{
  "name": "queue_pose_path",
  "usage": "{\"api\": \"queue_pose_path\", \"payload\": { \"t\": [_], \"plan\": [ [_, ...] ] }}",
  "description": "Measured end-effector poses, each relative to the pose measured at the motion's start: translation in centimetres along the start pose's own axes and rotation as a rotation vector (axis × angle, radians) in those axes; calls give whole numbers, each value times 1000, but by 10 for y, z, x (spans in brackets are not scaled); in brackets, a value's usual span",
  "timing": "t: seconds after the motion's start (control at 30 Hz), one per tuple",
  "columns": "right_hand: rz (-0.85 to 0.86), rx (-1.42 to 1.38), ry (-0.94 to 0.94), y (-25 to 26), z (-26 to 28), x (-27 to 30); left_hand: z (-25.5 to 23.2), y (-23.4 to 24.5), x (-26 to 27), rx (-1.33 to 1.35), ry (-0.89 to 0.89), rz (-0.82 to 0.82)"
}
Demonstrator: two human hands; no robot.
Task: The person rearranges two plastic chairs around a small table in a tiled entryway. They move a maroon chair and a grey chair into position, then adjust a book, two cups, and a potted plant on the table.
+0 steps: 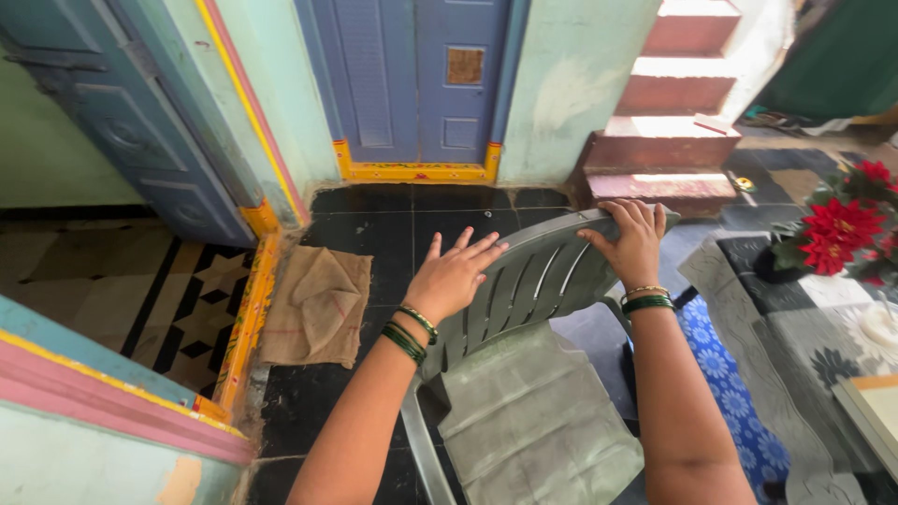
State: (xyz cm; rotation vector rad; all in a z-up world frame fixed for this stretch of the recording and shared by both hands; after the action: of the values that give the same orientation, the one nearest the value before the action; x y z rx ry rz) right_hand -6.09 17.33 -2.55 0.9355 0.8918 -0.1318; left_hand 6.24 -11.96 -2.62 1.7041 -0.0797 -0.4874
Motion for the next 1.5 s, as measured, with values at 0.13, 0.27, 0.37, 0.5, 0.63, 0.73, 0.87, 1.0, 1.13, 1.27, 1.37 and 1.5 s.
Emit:
{"api": "queue_pose_path", "payload": {
  "t": [0.13,0.27,0.37,0.5,0.63,0.73,0.87,1.0,1.13,1.27,1.37,1.5],
  "plan": [
    [-18,43,7,6,25,2,15,8,11,33,-10,14],
    [-49,73,7,12,36,10,24,11,15,102,-39,-7],
    [-34,95,-21,18,29,18,21,7,16,163,-73,-34],
    [-50,121,-25,26,11,31,1,3,9,215,-99,-74],
    [19,81,-79,25,-12,33,-23,-3,0,115,-102,-56],
    [89,128,-134,24,-27,29,-39,-11,-10,237,-75,65],
    [55,59,-122,24,-31,39,-38,-14,-14,498,-163,101],
    [-52,19,-58,23,-22,40,-27,-7,-16,717,-237,133],
    [-67,23,-143,22,-12,46,-31,-5,-10,742,-231,144],
    [-40,95,-133,32,20,39,-42,-2,-10,632,-209,119],
    [-10,9,-89,27,63,45,-45,-7,-7,578,-205,59],
    [-31,-141,-121,15,116,57,-41,-11,-7,603,-233,-36]
  ]
}}
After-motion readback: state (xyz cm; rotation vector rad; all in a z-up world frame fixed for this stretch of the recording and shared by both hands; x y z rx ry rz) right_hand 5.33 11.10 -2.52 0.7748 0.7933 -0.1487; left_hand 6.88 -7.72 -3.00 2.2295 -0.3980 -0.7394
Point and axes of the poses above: each hand's wrist, its own x-axis away from the middle knuckle, its own y-axis out of the back of the hand, z = x × y, the point moved 3 cm from there along -x, towards the middle knuckle, and after that the axes turned 7 degrees about -x, right-handed, at the moved point
